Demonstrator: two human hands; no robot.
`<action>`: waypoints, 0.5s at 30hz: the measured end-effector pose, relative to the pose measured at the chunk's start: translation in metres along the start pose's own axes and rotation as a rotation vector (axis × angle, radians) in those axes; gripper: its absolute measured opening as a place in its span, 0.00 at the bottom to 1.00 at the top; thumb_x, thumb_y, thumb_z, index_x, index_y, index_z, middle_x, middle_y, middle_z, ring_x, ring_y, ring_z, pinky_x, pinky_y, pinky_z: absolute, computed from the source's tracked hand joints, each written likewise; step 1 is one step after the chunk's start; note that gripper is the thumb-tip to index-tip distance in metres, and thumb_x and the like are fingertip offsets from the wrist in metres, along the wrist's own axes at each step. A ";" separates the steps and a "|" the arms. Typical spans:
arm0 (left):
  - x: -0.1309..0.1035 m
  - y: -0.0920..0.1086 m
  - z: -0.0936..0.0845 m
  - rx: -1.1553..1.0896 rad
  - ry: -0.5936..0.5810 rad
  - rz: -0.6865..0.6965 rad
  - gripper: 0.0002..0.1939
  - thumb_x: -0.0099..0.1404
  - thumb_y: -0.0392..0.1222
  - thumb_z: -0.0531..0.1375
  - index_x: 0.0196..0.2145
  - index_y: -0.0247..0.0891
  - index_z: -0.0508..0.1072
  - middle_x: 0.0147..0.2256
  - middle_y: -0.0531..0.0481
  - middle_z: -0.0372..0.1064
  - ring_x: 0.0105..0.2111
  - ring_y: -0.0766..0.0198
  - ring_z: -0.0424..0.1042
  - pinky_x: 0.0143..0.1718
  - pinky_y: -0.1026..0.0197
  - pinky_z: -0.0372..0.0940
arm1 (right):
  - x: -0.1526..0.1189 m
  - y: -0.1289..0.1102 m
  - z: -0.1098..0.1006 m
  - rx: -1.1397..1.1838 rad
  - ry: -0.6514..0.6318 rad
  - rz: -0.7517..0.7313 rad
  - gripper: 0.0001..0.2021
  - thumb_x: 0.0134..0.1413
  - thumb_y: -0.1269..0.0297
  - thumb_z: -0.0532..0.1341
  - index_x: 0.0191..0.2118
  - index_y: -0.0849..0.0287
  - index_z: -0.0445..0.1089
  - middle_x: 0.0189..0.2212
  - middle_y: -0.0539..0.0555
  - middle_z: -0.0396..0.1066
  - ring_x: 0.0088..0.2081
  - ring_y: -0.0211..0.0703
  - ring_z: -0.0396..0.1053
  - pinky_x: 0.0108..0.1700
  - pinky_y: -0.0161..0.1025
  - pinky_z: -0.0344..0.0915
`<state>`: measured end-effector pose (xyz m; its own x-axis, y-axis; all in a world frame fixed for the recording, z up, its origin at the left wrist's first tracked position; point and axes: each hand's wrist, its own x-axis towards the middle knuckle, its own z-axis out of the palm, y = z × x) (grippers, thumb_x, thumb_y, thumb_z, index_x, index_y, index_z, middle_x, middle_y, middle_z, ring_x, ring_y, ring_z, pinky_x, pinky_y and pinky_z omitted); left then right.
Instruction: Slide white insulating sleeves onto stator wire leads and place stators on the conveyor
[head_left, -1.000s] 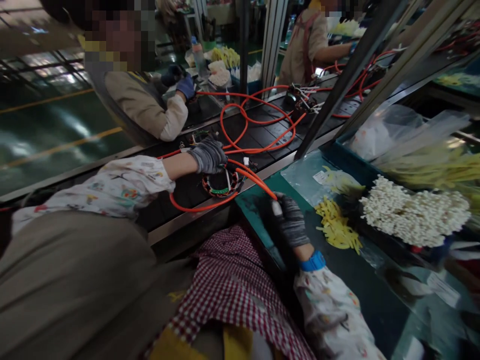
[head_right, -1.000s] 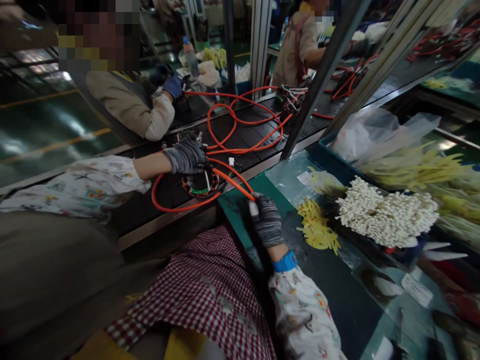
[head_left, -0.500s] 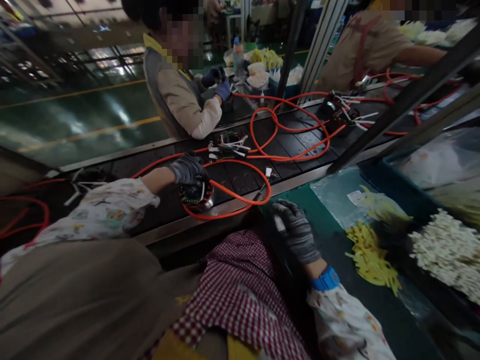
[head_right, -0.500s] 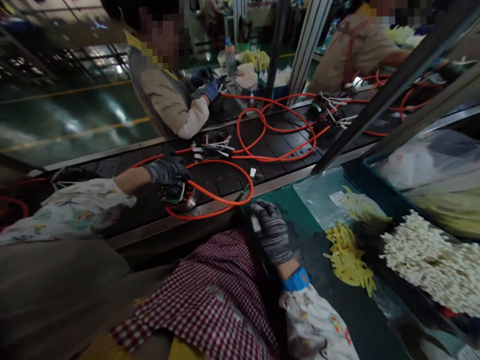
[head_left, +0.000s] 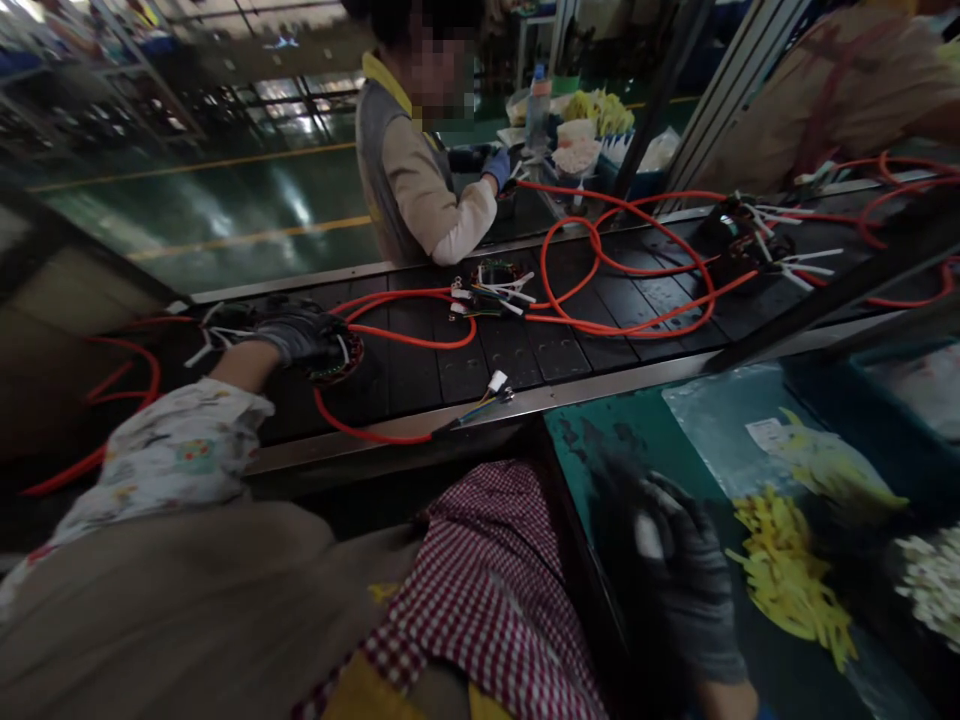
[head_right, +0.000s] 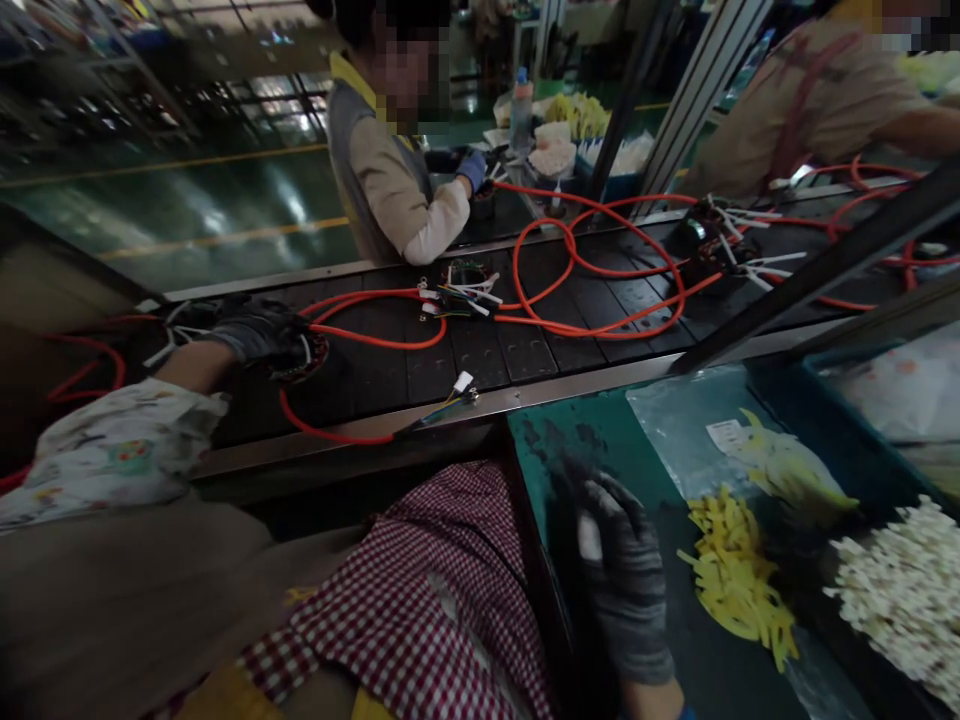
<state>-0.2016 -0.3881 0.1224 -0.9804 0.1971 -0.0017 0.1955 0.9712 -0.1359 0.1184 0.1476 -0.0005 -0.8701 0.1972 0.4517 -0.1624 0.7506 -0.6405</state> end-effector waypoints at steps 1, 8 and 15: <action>-0.010 -0.001 -0.004 0.023 -0.006 -0.007 0.23 0.64 0.40 0.69 0.53 0.23 0.82 0.57 0.39 0.81 0.55 0.54 0.71 0.72 0.44 0.59 | -0.006 0.002 -0.005 -0.009 0.015 0.006 0.17 0.78 0.60 0.60 0.63 0.50 0.80 0.60 0.60 0.83 0.60 0.58 0.82 0.64 0.63 0.80; -0.128 0.072 0.054 -0.168 -0.039 0.344 0.20 0.73 0.47 0.63 0.58 0.45 0.85 0.62 0.41 0.80 0.67 0.43 0.71 0.74 0.38 0.60 | -0.040 0.026 -0.021 -0.054 0.148 0.152 0.18 0.75 0.47 0.62 0.56 0.53 0.80 0.54 0.63 0.82 0.56 0.63 0.80 0.66 0.69 0.74; -0.189 0.088 0.129 -0.170 -0.119 0.117 0.25 0.74 0.30 0.56 0.53 0.51 0.89 0.57 0.39 0.84 0.58 0.45 0.81 0.60 0.41 0.76 | -0.043 0.029 -0.019 -0.016 0.157 0.192 0.19 0.75 0.45 0.62 0.55 0.53 0.80 0.53 0.64 0.83 0.54 0.64 0.81 0.65 0.69 0.75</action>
<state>-0.0028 -0.3570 -0.0166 -0.9450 0.3021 -0.1254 0.2994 0.9533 0.0405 0.1601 0.1729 -0.0264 -0.8009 0.4320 0.4148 0.0076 0.6999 -0.7142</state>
